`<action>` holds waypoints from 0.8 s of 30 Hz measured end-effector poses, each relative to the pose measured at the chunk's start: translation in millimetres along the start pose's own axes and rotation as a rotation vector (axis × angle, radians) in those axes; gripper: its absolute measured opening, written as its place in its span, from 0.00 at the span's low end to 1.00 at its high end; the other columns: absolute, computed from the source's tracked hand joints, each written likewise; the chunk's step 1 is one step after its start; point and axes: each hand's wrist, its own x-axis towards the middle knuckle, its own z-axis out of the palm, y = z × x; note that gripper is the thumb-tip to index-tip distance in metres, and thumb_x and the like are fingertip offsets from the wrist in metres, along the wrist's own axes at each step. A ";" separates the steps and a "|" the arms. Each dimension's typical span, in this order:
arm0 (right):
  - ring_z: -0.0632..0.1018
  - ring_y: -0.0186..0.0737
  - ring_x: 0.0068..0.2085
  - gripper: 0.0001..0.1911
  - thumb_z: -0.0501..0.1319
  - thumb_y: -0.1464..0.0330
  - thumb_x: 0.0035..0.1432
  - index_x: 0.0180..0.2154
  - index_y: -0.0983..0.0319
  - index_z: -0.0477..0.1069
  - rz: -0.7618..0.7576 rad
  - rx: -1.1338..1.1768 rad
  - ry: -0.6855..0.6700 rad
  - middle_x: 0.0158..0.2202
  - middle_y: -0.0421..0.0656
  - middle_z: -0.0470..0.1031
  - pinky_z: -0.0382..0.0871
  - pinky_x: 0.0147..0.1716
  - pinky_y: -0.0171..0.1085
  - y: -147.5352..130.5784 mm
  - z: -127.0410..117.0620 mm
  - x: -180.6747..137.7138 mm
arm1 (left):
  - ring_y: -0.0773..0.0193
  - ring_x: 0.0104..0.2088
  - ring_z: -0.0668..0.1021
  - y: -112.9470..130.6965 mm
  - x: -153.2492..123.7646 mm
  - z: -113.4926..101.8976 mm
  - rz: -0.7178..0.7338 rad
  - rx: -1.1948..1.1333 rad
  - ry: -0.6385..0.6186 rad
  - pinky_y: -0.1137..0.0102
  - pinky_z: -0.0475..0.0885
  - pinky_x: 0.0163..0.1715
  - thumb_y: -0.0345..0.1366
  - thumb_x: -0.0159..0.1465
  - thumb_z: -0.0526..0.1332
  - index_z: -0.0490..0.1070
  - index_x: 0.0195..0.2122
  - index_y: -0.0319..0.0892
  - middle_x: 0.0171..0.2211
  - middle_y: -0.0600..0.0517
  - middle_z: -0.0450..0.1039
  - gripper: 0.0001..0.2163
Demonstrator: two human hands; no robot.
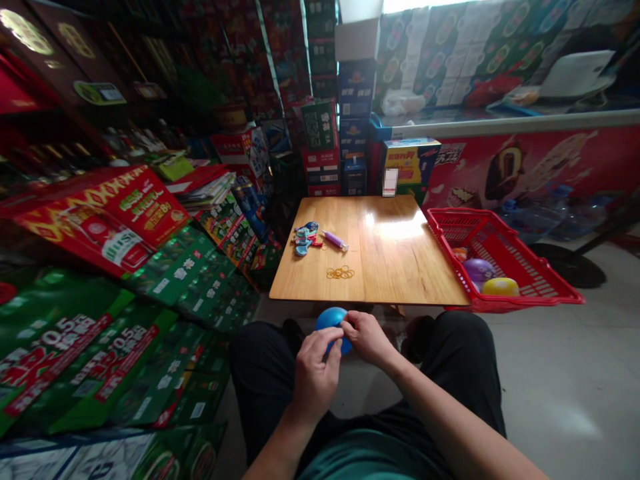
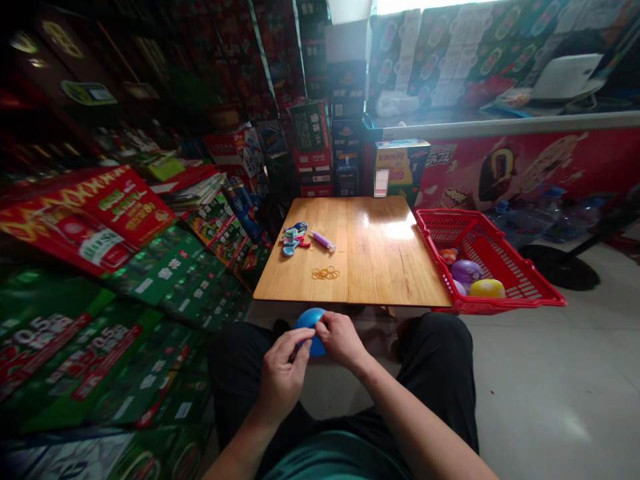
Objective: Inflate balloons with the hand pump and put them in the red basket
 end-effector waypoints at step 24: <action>0.69 0.32 0.26 0.11 0.58 0.67 0.62 0.29 0.64 0.75 -0.042 -0.048 -0.444 0.24 0.39 0.74 0.57 0.24 0.31 -6.7 -3.0 67.5 | 0.55 0.39 0.83 -60.2 66.3 -40.8 0.045 0.349 -0.044 0.47 0.58 0.67 0.38 0.66 0.65 0.84 0.37 0.53 0.37 0.51 0.84 0.06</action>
